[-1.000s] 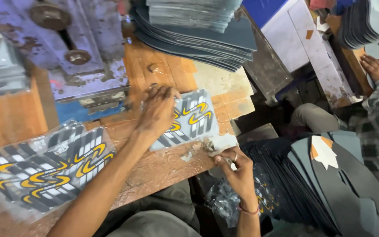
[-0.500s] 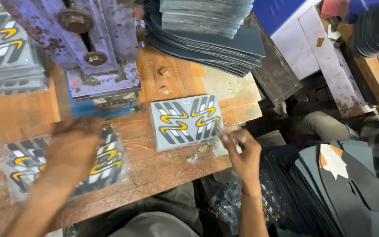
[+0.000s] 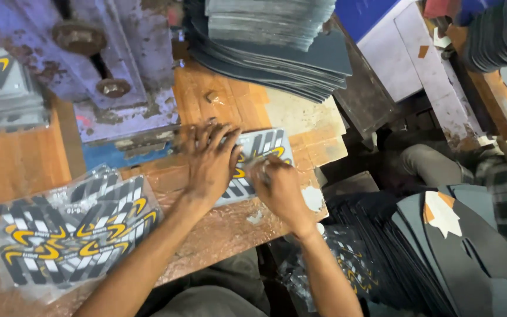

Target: Cleaning and peeling residue from printed logo stickers for sports equipment.

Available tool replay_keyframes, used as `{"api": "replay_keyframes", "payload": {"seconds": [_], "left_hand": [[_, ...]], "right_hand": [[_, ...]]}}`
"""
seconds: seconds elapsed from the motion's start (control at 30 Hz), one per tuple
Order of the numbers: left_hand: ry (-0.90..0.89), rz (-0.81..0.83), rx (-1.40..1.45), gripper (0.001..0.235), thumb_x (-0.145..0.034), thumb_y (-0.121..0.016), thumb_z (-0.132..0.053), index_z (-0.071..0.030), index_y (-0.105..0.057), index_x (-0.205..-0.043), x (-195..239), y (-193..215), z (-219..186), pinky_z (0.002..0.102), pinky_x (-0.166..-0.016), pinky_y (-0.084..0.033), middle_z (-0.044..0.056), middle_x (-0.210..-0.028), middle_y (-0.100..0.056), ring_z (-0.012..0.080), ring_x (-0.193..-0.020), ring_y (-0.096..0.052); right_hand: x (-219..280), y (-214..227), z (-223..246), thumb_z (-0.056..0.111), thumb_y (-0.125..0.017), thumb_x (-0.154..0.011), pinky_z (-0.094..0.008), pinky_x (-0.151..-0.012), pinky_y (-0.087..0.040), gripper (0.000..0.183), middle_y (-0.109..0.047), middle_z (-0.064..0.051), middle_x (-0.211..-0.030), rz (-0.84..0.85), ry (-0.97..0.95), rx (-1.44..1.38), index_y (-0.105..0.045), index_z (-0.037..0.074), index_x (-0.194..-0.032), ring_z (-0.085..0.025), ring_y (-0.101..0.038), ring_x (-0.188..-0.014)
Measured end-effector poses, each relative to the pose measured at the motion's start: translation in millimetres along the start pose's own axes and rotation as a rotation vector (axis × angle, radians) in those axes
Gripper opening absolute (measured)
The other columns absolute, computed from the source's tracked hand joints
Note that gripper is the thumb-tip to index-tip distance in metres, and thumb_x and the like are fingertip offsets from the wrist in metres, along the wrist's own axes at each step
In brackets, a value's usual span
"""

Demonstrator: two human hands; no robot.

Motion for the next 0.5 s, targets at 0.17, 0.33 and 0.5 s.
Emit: {"api": "replay_keyframes", "payload": {"seconds": [0.17,0.33,0.5], "left_hand": [[-0.019,0.002,-0.002,0.035,-0.099,-0.067,-0.025,-0.016,-0.069,-0.132,5.1,-7.2,0.2,0.057,-0.119,-0.027,0.003,-0.136,-0.06,0.0285,-0.129,-0.051],[-0.053,-0.029,-0.031,0.026,-0.1,-0.067,-0.027,-0.017,-0.069,-0.124,2.8,-1.8,-3.9,0.057,-0.098,-0.036,0.009,-0.115,-0.059,0.0331,-0.112,-0.052],[-0.059,-0.028,-0.084,0.022,-0.101,-0.066,-0.028,-0.019,-0.068,-0.121,5.5,-6.9,-4.3,0.054,-0.094,-0.036,0.008,-0.113,-0.058,0.0315,-0.109,-0.052]], "right_hand": [[16.7,29.1,-34.4,0.003,-0.076,-0.077,-0.031,-0.055,-0.057,0.014,-0.076,-0.012,-0.09,0.202,-0.244,-0.22,-0.078,0.006,-0.09,-0.022,-0.074,-0.069],[19.3,26.1,-59.1,0.002,-0.072,-0.09,-0.029,-0.056,-0.051,0.004,-0.078,-0.013,-0.094,-0.209,-0.23,0.0,-0.075,0.0,-0.092,-0.02,-0.073,-0.069],[73.8,7.7,-29.0,0.006,-0.08,-0.086,-0.041,-0.063,-0.047,0.025,-0.064,-0.021,-0.085,-0.134,-0.136,0.277,-0.06,-0.004,-0.076,-0.036,-0.064,-0.073]]}}
Point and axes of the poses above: each hand's wrist, its own x-axis away from the middle knuckle, its own y-axis out of the back of the hand, z = x × y, the point moved 4 cm from there along -x, towards the middle knuckle
